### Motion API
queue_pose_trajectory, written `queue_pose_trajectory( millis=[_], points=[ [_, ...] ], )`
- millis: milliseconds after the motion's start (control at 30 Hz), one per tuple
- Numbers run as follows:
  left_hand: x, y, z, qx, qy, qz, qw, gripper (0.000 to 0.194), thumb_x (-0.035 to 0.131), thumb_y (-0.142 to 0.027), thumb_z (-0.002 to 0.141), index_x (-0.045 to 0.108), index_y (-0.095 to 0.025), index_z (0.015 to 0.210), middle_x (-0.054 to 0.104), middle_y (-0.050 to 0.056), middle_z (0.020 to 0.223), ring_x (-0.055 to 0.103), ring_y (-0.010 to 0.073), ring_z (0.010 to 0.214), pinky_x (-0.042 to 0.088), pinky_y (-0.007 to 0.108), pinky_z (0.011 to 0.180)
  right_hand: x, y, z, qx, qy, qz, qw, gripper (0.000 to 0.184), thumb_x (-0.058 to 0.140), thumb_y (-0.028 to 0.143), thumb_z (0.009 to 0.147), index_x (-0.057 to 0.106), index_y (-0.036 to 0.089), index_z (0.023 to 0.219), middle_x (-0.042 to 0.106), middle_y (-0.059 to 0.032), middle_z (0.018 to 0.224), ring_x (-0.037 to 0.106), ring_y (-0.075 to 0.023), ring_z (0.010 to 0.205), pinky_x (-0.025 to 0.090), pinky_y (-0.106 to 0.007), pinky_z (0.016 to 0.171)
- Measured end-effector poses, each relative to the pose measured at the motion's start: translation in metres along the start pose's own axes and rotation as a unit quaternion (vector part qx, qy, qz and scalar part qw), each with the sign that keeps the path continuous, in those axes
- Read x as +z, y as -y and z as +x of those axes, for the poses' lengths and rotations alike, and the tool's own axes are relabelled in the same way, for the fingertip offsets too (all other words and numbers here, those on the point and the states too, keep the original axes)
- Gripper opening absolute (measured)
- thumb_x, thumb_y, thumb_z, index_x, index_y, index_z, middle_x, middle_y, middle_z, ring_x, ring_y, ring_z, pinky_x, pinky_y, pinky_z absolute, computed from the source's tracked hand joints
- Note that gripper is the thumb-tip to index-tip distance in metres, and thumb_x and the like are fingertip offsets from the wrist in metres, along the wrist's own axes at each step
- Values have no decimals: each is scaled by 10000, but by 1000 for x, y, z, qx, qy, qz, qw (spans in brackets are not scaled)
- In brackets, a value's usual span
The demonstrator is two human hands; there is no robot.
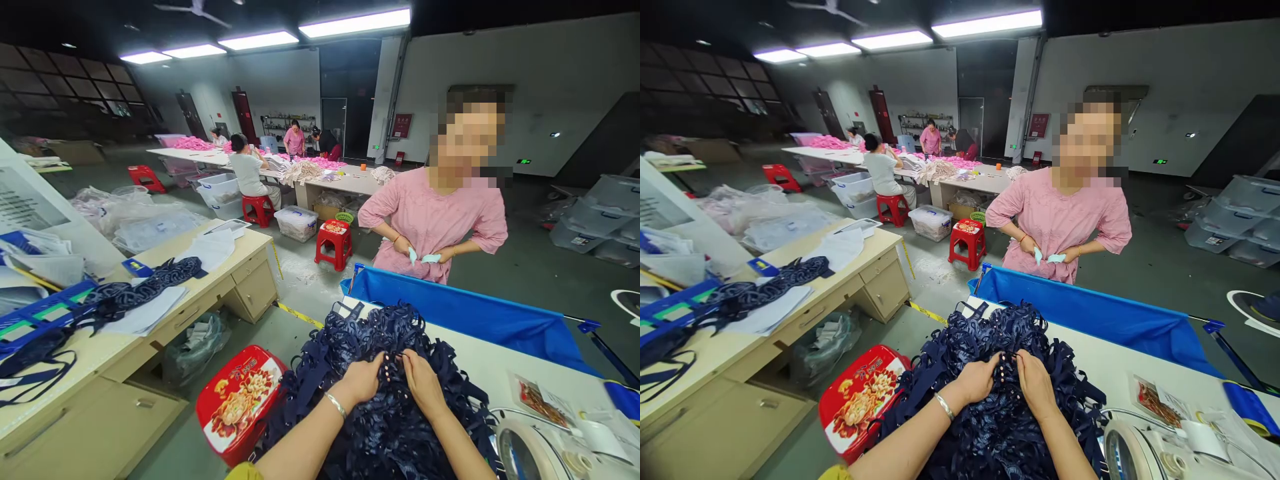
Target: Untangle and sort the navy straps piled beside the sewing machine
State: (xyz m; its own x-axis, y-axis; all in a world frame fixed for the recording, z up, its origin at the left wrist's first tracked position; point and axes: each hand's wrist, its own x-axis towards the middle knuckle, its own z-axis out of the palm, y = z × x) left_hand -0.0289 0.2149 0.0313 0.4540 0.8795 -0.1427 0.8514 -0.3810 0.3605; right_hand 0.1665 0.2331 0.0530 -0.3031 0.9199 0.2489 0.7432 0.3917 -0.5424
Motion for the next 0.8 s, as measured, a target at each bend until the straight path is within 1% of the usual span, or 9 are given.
queue_pose_trajectory(
  millis=[67, 100, 133, 233, 300, 433, 533, 667, 800],
  points=[
    [0, -2, -2, 16, 6, -4, 1000, 595, 412, -203, 842, 225, -216, 1407, 665, 101, 1040, 648, 245, 917, 509, 358, 796, -6, 12, 12, -13, -3, 20, 1000, 443, 226, 467, 942, 519, 171, 1090, 619, -156, 1112, 558, -253, 1076, 376, -435, 990],
    [0, -3, -3, 21, 8, -5, 1000, 583, 405, -199, 842, 250, -229, 1403, 658, 99, 1072, 641, 243, 943, 502, 359, 818, -7, 18, 19, -19, 7, 33, 999, 424, 230, 458, 946, 511, 184, 1108, 608, -144, 1145, 548, -238, 1101, 370, -415, 1003],
    [-1, -4, -3, 24, 9, -6, 1000, 576, 401, -195, 840, 268, -231, 1400, 651, 100, 1097, 634, 242, 962, 498, 358, 833, -7, 24, 27, -22, 26, 48, 998, 396, 229, 442, 953, 499, 202, 1117, 619, -123, 1136, 560, -217, 1094, 395, -382, 984],
    [-3, -5, -3, 19, 11, -8, 1000, 581, 407, -193, 832, 285, -223, 1400, 649, 99, 1103, 630, 238, 968, 498, 352, 836, -1, 30, 48, -7, 90, 82, 993, 311, 216, 402, 969, 464, 240, 1064, 682, -57, 964, 642, -170, 930, 487, -292, 820],
    [-4, -6, -3, 12, 12, -8, 1000, 579, 410, -199, 833, 288, -221, 1398, 659, 96, 1070, 637, 234, 944, 506, 347, 818, 5, 22, 53, 20, 113, 78, 990, 278, 204, 380, 968, 440, 239, 1010, 687, -37, 862, 662, -165, 824, 494, -278, 751],
    [-4, -6, -3, 2, 13, -7, 1000, 544, 390, -212, 848, 316, -216, 1387, 671, 113, 1004, 647, 251, 904, 522, 363, 768, 11, -8, 39, 78, 136, 19, 987, 215, 222, 315, 947, 417, 225, 956, 689, -67, 834, 669, -189, 768, 469, -292, 689],
    [-3, -6, -2, 4, 8, -11, 1000, 530, 384, -201, 848, 337, -219, 1376, 671, 123, 1000, 648, 263, 901, 522, 377, 761, 9, -20, 24, 85, 147, -28, 985, 218, 249, 325, 940, 445, 230, 930, 689, -78, 847, 669, -221, 772, 445, -301, 656],
    [-2, -6, -2, 15, 5, -18, 1000, 540, 393, -187, 841, 342, -209, 1378, 665, 125, 1054, 636, 268, 940, 517, 383, 787, 8, -17, 20, 53, 148, -60, 986, 208, 346, 326, 904, 531, 244, 857, 665, -51, 863, 647, -222, 770, 425, -289, 640],
    [-4, -7, -3, 20, 3, -15, 1000, 525, 404, -168, 835, 374, -186, 1359, 665, 120, 1067, 629, 251, 956, 508, 368, 817, 9, -10, 25, 20, 136, -37, 990, 222, 386, 367, 901, 590, 281, 876, 671, -11, 896, 645, -209, 800, 456, -288, 669]
  ],
)
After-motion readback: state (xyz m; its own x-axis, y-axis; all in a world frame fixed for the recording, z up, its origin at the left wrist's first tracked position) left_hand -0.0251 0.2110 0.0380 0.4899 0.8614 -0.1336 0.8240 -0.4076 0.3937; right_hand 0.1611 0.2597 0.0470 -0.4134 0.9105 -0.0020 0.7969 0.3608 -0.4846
